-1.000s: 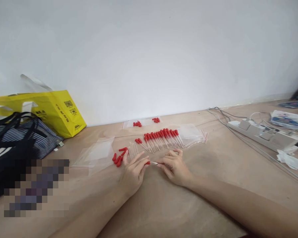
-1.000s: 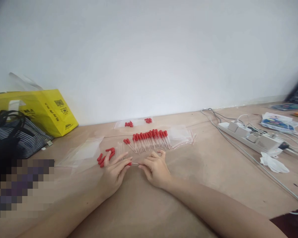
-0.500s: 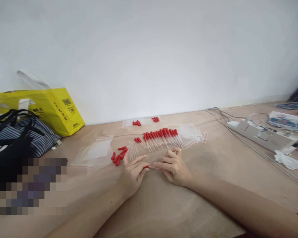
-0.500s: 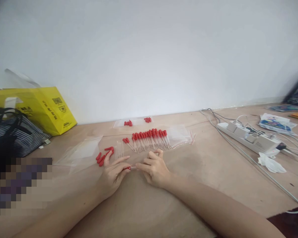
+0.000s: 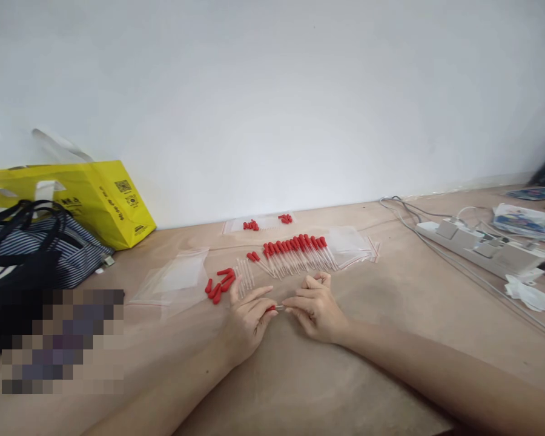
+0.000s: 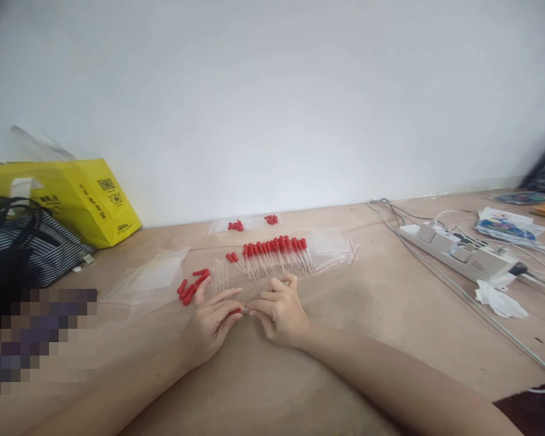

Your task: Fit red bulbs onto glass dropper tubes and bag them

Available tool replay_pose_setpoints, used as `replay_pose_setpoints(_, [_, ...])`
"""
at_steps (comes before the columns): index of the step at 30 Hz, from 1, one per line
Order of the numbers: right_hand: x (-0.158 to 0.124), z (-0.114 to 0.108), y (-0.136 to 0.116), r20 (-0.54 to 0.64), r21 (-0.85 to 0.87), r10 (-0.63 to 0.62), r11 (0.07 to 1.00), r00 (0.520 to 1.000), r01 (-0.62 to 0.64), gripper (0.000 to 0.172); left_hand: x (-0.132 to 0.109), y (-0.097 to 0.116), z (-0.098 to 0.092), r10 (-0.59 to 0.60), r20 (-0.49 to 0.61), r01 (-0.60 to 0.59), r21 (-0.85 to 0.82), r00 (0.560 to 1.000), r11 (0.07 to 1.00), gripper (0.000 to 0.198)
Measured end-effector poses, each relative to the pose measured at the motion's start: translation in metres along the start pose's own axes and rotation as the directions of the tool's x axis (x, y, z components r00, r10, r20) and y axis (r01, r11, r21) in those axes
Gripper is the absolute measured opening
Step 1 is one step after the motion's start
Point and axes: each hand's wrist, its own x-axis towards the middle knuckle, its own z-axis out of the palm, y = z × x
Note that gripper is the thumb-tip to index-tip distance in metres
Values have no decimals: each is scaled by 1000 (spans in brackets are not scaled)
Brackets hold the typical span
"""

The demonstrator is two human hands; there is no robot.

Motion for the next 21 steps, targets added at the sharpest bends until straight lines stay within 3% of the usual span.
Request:
replay_pose_setpoints(9, [10,5,-5,-17,123,-15,992,1000,17,19,1,0,-2,9,-28,-8,27,1000,1000,14])
replay_pose_setpoints(21, [11,0,-3,-2,77,-3,997,1000,4,19,0,-9,-8,16,-84,-8,100,996,995,11])
